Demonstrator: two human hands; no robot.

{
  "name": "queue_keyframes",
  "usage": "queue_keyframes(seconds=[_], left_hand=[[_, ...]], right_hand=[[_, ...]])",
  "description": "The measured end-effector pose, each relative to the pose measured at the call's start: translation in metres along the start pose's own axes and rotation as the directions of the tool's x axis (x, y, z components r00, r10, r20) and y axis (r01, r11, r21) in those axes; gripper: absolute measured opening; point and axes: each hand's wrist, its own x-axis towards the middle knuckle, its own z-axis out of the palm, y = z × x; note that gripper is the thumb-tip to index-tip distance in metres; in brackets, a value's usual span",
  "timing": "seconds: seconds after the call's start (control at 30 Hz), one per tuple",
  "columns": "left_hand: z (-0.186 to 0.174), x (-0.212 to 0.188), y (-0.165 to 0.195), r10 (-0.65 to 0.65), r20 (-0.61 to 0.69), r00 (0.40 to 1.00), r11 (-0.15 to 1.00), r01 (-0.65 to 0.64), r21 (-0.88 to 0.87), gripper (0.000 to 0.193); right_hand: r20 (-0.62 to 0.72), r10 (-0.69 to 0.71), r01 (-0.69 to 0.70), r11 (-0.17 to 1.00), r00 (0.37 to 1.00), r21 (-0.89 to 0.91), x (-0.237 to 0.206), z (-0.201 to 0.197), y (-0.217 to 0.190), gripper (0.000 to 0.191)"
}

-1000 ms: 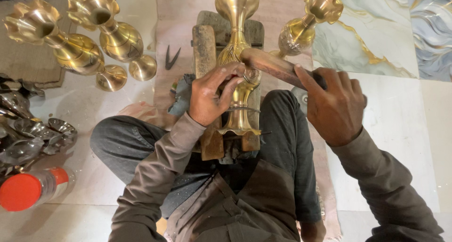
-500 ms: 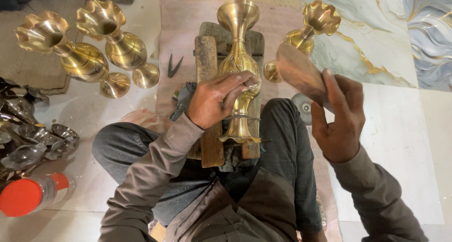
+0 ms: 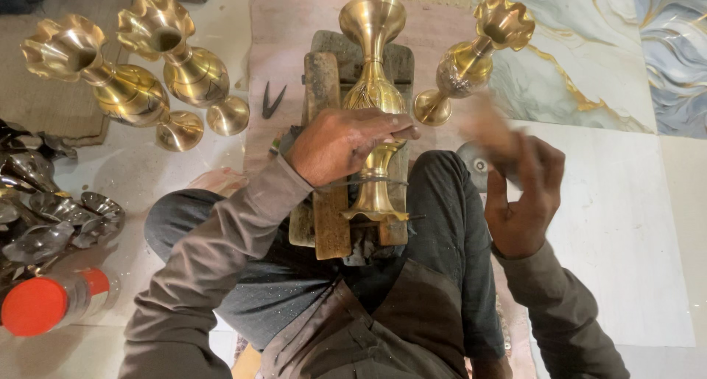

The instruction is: The person sits on the floor with a brass vase clamped in a wooden jig on their lap and decorates its surface, holding a small chisel against the metal and striking it with a wooden mallet to cut decorative patterns. They reposition the vase and chisel repeatedly to work different areas of the design.

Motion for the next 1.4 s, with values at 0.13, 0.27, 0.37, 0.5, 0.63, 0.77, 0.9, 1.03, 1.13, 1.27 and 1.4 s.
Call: queue_keyframes(seconds=[0.13, 0.27, 0.37, 0.5, 0.63, 0.77, 0.9, 1.03, 1.13, 1.27, 1.4], left_hand=[[-0.003, 0.003, 0.001, -0.062, 0.101, 0.993, 0.998, 0.060, 0.025, 0.054], [-0.006, 0.004, 0.006, -0.069, 0.105, 0.992, 0.998, 0.069, 0.001, 0.061], [-0.005, 0.004, 0.004, -0.056, 0.089, 0.995, 0.998, 0.054, 0.023, 0.061], [0.002, -0.001, -0.004, -0.056, 0.072, 0.996, 0.992, 0.048, 0.116, 0.049], [0.007, -0.006, -0.010, -0.201, -0.048, 0.978, 0.974, 0.195, -0.112, 0.026], [0.001, -0.020, -0.003, -0.369, -0.287, 0.884, 0.882, 0.235, -0.409, 0.028], [0.006, -0.026, 0.003, -0.516, -0.246, 0.821, 0.690, 0.228, -0.686, 0.040], [0.021, -0.025, 0.004, -0.527, -0.261, 0.809, 0.661, 0.198, -0.723, 0.052], [0.025, -0.023, 0.004, -0.559, -0.282, 0.780, 0.707, 0.270, -0.654, 0.052], [0.026, -0.021, 0.009, -0.545, -0.361, 0.757, 0.817, 0.384, -0.430, 0.052], [0.026, -0.020, 0.018, -0.523, -0.394, 0.756, 0.834, 0.358, -0.420, 0.048]], right_hand=[[0.043, -0.090, 0.096, 0.986, 0.995, -0.139, -0.007, 0.002, -0.002, 0.057], [0.042, -0.028, 0.035, 0.982, 0.999, -0.184, -0.009, 0.003, -0.008, 0.060], [-0.093, 0.217, -0.206, 0.971, 0.972, 0.119, -0.008, 0.002, -0.010, 0.058], [0.183, -0.046, 0.109, 0.929, 0.982, -0.353, -0.007, -0.004, -0.008, 0.063], [0.146, 0.067, -0.040, 0.982, 0.987, -0.187, -0.011, -0.004, -0.005, 0.066], [0.178, 0.092, -0.076, 0.993, 0.980, -0.095, -0.011, -0.004, 0.003, 0.064], [0.264, 0.040, 0.013, 0.981, 0.964, -0.196, -0.004, -0.003, 0.009, 0.064], [0.315, -0.011, 0.094, 0.964, 0.949, -0.247, 0.008, -0.002, 0.011, 0.062], [0.336, -0.063, 0.158, 0.952, 0.940, -0.262, 0.020, -0.004, 0.012, 0.059], [0.373, -0.120, 0.246, 0.918, 0.920, -0.312, 0.035, -0.011, 0.015, 0.054], [0.448, -0.179, 0.385, 0.820, 0.876, -0.424, 0.050, -0.017, 0.018, 0.043]])
